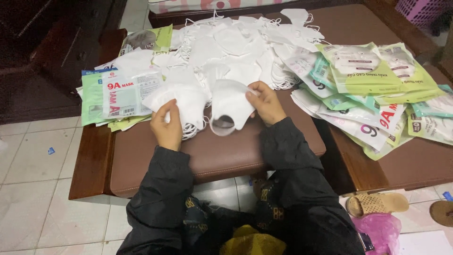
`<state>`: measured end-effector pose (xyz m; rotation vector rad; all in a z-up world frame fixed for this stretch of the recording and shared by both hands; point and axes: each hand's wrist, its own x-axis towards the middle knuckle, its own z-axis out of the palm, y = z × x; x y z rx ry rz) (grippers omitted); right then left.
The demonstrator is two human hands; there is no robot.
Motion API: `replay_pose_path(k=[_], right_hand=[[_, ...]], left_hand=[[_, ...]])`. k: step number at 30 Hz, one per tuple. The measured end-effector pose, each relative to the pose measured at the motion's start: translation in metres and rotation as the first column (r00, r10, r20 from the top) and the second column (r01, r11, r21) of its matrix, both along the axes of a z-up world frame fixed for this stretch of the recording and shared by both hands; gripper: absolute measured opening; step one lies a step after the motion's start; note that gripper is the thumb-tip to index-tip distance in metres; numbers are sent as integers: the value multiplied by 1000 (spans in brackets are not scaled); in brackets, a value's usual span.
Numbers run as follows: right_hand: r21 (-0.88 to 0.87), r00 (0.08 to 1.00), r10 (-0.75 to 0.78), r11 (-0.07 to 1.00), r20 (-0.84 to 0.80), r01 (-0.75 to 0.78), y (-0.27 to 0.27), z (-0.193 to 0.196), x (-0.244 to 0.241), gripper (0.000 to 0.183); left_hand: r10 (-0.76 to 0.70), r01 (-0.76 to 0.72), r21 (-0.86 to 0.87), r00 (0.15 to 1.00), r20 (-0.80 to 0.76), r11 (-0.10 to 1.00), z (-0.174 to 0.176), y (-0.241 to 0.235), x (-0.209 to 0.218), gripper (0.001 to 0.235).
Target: Manually folding face masks and inserting them into individual plastic packaging sleeves.
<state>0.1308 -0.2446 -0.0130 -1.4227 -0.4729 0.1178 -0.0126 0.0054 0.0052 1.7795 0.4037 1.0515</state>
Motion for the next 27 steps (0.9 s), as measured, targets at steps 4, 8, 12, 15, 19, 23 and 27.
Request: replay_pose_path(k=[4,8,12,15,19,23,27], right_hand=[[-35,994,104,994,-23,-105,18,-8,-12,20],[-147,990,137,979,-29,-139,41,-2,-32,17],[-200,997,-47,978,65,59,43,-3,-36,19],[-468,941,-95,849,325,247,38,4,-40,20],[-628,894,84,741,441,240,53,1,-43,20],[-639,739,236,698,632,323,88,1,-35,17],[-630,639,297,673,710,387,145,17,-5,19]], left_hand=[[-233,208,-183,965,-125,961,8,-15,-3,28],[-384,332,-207,871,-308,920,-8,-27,5,31],[-245,177,-258,932,-266,950,-27,13,18,28],[-5,16,-419,1000,26,908,37,18,-8,24],[109,174,-701,934,339,691,64,38,-26,29],[135,240,-757,908,397,608,72,39,-29,34],[139,232,-733,903,407,640,66,49,-32,34]])
